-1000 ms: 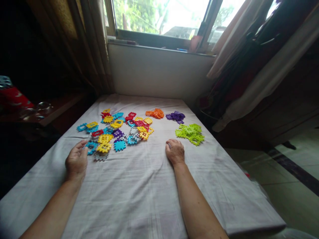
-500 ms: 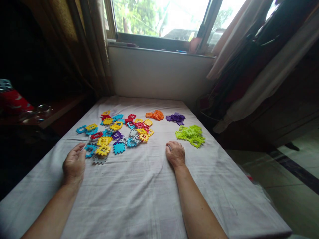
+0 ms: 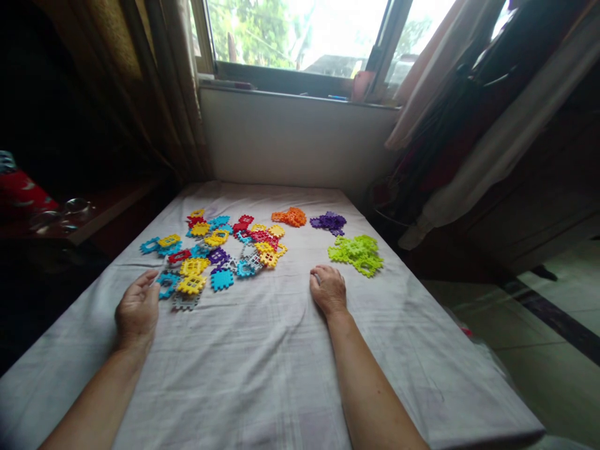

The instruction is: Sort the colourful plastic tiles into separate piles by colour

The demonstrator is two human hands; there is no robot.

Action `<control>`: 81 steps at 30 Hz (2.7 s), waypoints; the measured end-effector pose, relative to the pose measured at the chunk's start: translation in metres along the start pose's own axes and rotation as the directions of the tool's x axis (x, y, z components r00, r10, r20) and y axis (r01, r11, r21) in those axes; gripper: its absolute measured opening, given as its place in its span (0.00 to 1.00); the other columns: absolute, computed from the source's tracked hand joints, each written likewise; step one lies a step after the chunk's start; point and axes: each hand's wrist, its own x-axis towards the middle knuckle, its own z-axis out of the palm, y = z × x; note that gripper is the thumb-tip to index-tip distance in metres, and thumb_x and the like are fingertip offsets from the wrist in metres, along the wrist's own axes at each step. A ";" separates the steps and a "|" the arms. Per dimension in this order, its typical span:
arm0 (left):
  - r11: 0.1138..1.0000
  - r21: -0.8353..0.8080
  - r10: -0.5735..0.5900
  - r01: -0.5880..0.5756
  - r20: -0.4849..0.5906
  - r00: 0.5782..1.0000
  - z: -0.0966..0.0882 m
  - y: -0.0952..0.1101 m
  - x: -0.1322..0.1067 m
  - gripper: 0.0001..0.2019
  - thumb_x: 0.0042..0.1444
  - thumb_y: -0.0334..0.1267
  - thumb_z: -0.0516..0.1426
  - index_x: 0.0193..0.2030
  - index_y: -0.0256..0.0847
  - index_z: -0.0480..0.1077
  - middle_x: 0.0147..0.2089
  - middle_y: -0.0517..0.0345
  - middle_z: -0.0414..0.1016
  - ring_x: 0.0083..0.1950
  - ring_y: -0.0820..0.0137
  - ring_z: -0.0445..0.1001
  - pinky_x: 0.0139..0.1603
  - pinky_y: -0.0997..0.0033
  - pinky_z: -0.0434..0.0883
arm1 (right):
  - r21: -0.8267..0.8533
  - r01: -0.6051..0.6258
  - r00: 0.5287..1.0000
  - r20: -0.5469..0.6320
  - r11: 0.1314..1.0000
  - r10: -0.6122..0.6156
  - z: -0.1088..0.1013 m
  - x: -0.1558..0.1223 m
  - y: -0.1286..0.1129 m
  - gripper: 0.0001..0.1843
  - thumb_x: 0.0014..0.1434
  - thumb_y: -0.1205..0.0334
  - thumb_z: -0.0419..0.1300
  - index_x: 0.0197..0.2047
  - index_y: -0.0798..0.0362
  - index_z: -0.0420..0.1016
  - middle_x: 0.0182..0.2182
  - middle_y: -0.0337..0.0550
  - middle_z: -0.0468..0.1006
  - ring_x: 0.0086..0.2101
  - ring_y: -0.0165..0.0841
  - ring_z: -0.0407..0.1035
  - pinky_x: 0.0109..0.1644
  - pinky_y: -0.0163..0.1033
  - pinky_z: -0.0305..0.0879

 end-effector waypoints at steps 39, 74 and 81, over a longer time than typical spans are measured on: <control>0.979 0.093 0.182 -0.182 0.009 0.983 0.000 0.005 0.000 0.16 0.57 0.43 0.54 0.48 0.40 0.74 0.55 0.48 0.77 0.60 0.60 0.73 0.65 0.56 0.66 | -0.090 -0.009 1.000 0.023 0.996 0.011 -0.004 0.000 -0.010 0.13 0.60 0.67 0.54 0.41 0.51 0.81 0.47 0.47 0.80 0.47 0.39 0.69 0.52 0.41 0.60; 0.996 0.047 0.071 -0.075 0.074 0.995 -0.003 -0.002 -0.004 0.16 0.58 0.45 0.55 0.49 0.42 0.74 0.60 0.47 0.74 0.63 0.57 0.70 0.68 0.50 0.64 | 0.236 0.317 0.910 0.196 0.919 -0.364 0.046 0.013 -0.191 0.26 0.59 0.51 0.63 0.60 0.47 0.71 0.63 0.55 0.67 0.62 0.48 0.59 0.66 0.59 0.51; 0.992 0.075 0.095 -0.099 0.062 0.994 -0.004 0.006 -0.008 0.16 0.58 0.46 0.55 0.49 0.41 0.74 0.59 0.46 0.75 0.63 0.58 0.71 0.68 0.51 0.64 | 0.429 0.379 0.907 0.006 0.820 -0.422 0.041 0.017 -0.168 0.13 0.62 0.63 0.57 0.48 0.49 0.79 0.52 0.48 0.78 0.54 0.38 0.69 0.61 0.45 0.62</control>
